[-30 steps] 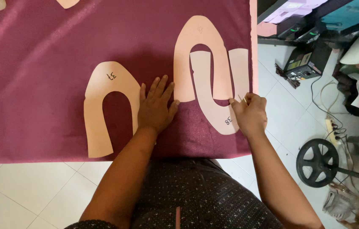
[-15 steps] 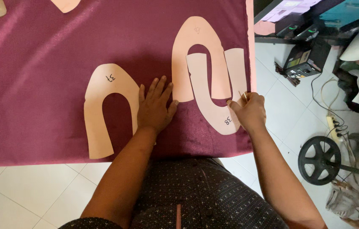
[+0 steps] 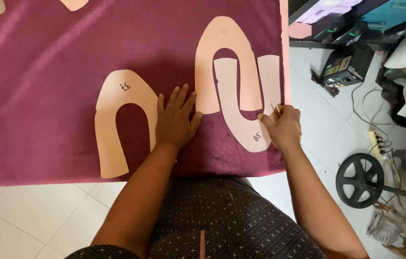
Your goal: The person places paper pattern pieces on a maroon fabric and uses a small stick to trace the outlines. They reposition the fabric and patterns several times to continue marking additional sections.
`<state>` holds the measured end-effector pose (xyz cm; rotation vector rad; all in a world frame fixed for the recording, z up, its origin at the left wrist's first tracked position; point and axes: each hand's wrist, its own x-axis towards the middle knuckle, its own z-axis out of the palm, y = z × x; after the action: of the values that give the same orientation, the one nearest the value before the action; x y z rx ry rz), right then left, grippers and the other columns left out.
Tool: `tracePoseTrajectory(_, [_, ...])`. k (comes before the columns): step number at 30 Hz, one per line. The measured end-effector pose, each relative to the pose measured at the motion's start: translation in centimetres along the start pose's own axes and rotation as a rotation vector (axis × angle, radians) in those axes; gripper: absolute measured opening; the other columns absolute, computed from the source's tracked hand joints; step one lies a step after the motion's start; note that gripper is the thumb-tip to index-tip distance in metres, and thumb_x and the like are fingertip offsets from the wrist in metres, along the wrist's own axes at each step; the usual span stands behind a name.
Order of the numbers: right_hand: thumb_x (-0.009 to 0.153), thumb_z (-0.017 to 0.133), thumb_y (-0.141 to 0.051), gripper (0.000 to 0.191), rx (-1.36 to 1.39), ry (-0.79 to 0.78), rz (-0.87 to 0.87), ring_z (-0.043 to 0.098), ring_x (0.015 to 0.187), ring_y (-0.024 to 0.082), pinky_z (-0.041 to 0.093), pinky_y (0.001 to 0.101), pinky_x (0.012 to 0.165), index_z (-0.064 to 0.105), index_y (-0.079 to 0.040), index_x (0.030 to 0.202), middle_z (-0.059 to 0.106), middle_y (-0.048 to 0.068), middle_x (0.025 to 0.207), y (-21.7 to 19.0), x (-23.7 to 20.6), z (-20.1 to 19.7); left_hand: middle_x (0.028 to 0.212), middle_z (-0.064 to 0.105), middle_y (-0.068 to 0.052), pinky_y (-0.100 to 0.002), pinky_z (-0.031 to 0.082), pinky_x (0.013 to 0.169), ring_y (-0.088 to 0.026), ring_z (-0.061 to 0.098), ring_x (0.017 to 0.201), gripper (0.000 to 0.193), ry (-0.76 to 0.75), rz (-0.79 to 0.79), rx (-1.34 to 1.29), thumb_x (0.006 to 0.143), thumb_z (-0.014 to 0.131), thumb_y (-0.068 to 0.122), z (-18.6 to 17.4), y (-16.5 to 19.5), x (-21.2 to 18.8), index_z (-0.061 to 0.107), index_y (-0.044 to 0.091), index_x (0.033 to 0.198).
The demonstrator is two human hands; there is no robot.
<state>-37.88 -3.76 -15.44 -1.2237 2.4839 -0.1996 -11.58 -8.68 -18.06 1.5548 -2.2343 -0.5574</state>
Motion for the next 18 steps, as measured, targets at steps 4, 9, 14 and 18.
tracePoseTrajectory(4, [0.086, 0.08, -0.048, 0.064, 0.044, 0.019, -0.28, 0.066, 0.112, 0.031, 0.057, 0.0418, 0.092, 0.062, -0.004, 0.129, 0.055, 0.015, 0.133, 0.8, -2.0, 0.8, 0.163, 0.038, -0.006, -0.055, 0.009, 0.125, -0.024, 0.03, 0.153, 0.057, 0.008, -0.001, 0.019, 0.098, 0.055, 0.045, 0.3, -0.3, -0.1, 0.053, 0.018, 0.148])
tracePoseTrajectory(9, [0.067, 0.086, -0.055, 0.094, -0.086, -0.172, -0.62, 0.066, 0.109, 0.034, 0.057, 0.0445, 0.085, 0.055, -0.006, 0.141, 0.048, 0.018, 0.143, 1.5, -3.9, 1.6, 0.164, 0.038, -0.007, -0.055, 0.009, 0.125, -0.025, 0.03, 0.153, 0.059, -0.002, -0.007, -0.01, 0.097, 0.056, 0.045, 0.6, -0.6, -0.1, 0.053, 0.017, 0.149])
tracePoseTrajectory(14, [0.073, 0.083, -0.053, 0.087, -0.088, -0.183, -0.527, 0.068, 0.105, 0.03, 0.058, 0.042, 0.088, 0.055, -0.009, 0.143, 0.049, 0.014, 0.145, 2.2, -3.5, 1.8, 0.164, 0.037, -0.007, -0.055, 0.009, 0.125, -0.025, 0.029, 0.153, 0.06, -0.004, -0.003, 0.026, 0.097, 0.056, 0.045, 1.0, -0.7, -0.2, 0.052, 0.017, 0.149])
tracePoseTrajectory(18, [0.072, 0.086, -0.047, 0.086, -0.029, -0.217, -0.48, 0.069, 0.099, 0.029, 0.057, 0.0407, 0.089, 0.055, -0.009, 0.142, 0.048, 0.013, 0.145, 2.2, -3.2, 1.9, 0.164, 0.036, -0.007, -0.055, 0.008, 0.125, -0.025, 0.029, 0.153, 0.06, 0.0, 0.001, 0.019, 0.098, 0.055, 0.045, 1.3, -0.8, -0.3, 0.051, 0.017, 0.15])
